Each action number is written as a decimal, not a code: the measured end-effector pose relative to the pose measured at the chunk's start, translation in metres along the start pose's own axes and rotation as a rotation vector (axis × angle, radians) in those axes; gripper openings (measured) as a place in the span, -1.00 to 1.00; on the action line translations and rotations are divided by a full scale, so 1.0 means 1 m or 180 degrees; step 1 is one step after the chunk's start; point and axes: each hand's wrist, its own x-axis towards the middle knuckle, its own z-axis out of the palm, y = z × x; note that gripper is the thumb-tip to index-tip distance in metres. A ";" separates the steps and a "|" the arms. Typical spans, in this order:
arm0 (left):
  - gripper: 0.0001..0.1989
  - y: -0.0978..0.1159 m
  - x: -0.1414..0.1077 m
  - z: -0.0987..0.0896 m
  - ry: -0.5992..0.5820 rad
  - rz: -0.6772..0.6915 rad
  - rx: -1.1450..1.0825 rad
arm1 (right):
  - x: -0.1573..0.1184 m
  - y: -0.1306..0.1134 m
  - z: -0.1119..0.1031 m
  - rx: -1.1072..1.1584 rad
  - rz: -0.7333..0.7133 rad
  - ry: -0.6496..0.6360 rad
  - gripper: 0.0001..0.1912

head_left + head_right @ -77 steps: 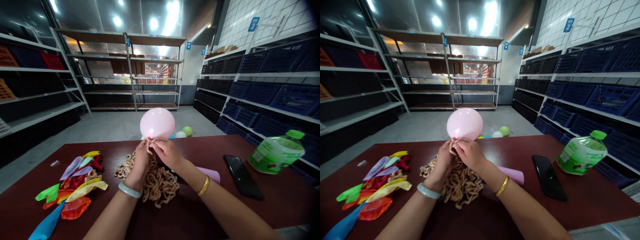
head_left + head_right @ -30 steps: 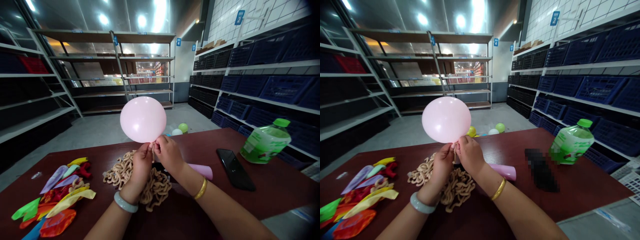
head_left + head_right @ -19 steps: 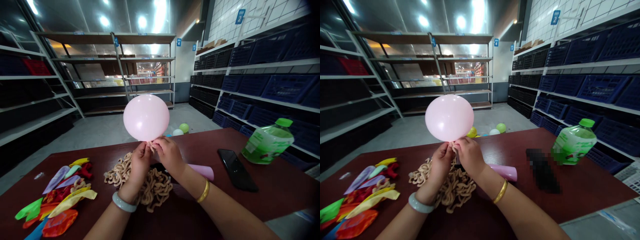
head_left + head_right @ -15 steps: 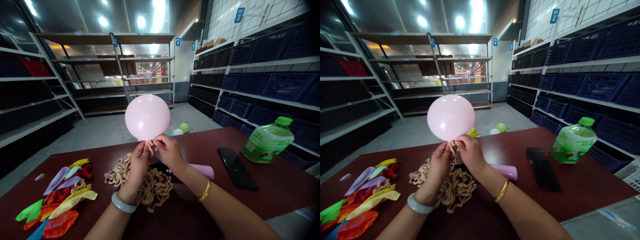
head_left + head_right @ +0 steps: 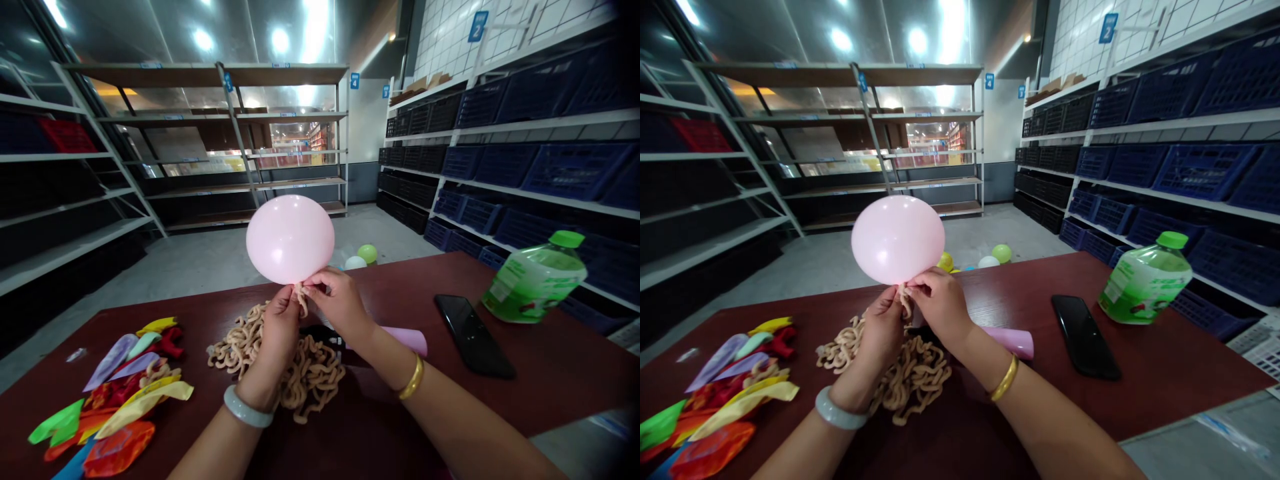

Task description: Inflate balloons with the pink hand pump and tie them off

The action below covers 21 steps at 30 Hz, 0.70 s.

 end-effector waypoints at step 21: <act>-0.74 0.028 -0.006 0.018 -0.0511 -0.1161 -0.1014 | 0.001 0.012 -0.017 -0.2309 -0.0468 0.0185 -0.85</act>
